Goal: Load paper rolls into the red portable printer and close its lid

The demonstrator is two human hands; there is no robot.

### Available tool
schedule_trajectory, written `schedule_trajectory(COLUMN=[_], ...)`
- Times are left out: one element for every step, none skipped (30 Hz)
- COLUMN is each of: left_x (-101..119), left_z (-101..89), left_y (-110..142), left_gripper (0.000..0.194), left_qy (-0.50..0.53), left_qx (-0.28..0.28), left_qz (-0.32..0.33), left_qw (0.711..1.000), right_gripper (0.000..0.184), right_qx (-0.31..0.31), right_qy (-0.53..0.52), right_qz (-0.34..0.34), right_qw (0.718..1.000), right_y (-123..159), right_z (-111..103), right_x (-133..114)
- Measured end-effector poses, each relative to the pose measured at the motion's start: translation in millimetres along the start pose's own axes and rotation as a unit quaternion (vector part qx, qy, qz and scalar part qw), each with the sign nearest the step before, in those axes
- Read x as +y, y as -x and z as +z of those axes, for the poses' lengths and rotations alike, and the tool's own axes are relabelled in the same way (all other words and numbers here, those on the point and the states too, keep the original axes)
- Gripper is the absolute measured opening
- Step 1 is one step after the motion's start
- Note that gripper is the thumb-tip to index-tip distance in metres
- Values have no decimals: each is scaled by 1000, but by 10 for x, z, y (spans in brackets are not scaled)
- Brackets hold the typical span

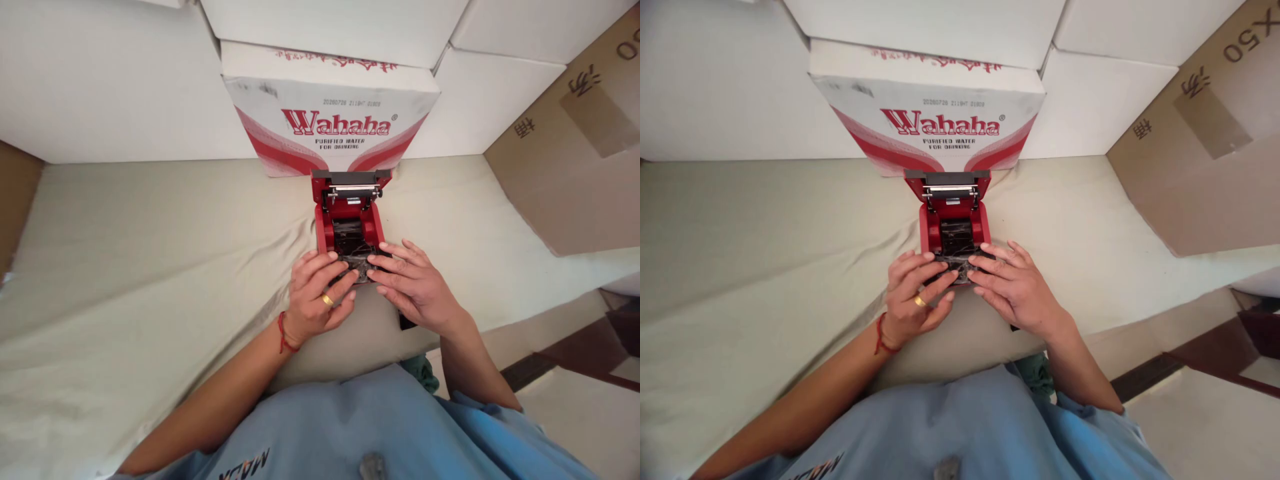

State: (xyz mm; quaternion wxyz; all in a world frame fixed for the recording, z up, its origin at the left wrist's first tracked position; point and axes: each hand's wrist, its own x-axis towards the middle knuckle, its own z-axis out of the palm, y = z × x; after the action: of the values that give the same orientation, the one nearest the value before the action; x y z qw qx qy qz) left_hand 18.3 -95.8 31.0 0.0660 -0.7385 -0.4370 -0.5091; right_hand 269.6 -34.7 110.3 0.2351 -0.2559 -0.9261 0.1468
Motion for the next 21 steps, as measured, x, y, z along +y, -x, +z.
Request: schedule_trajectory(left_x=[32,54,66,71,70,67,63,60,58,58,60,63,67,70,73,76,77,77,75,73,71], left_z=[7,14,21,25,26,25,21,16,11,6,1,-3,-6,-8,-10,-11,-11,-9,-7,-3,3], left_y=[-10,-17,-20,-21,-19,-17,-14,-13,-12,-12,-13,-14,-15,-16,-16,-14,-12,-8,-2,4,11], left_gripper=[47,47,48,49,50,50,50,49,48,46,46,46,46,44,43,41,40,41,43,47,50], left_qy=[-19,-32,-40,-44,-45,-46,-48,-51,-55,-58,-61,-63,-65,-67,-70,-71,-72,-71,-69,-65,-62], left_qx=[-8,-13,-15,-16,-17,-17,-16,-17,-19,-20,-21,-20,-20,-18,-17,-17,-17,-17,-17,-16,-14], left_qz=[7,10,8,6,5,5,7,9,11,13,14,13,12,12,12,11,10,8,5,1,-2], left_qw=[1000,999,999,999,999,999,999,998,998,998,998,998,998,997,997,997,997,997,997,998,998], right_gripper=[25,24,25,27,30,35,41,49,57,64,69,70,70,67,63,59,54,50,48,46,45], right_qx=[0,3,16,40,75,114,151,181,201,210,208,202,192,185,183,185,191,197,196,186,168], right_qy=[-20,-45,-70,-92,-110,-122,-130,-138,-151,-167,-186,-206,-224,-238,-246,-248,-245,-240,-235,-229,-221], right_qz=[2,9,25,53,90,130,168,196,212,217,215,209,203,197,192,187,183,178,170,159,147], right_qw=[1000,999,997,993,987,977,965,954,944,939,936,934,934,933,932,932,933,934,937,942,949], right_y=[-29,-71,-125,-194,-277,-373,-481,-596,-715,-831,-938,-1029,-1098,-1142,-1155,-1139,-1095,-1026,-938,-837,-731], right_z=[-30,-57,-76,-85,-80,-63,-34,3,44,84,117,142,157,161,156,144,128,112,99,93,94], right_x=[6,19,46,90,154,238,337,444,550,645,718,764,780,768,732,681,621,559,501,449,402])
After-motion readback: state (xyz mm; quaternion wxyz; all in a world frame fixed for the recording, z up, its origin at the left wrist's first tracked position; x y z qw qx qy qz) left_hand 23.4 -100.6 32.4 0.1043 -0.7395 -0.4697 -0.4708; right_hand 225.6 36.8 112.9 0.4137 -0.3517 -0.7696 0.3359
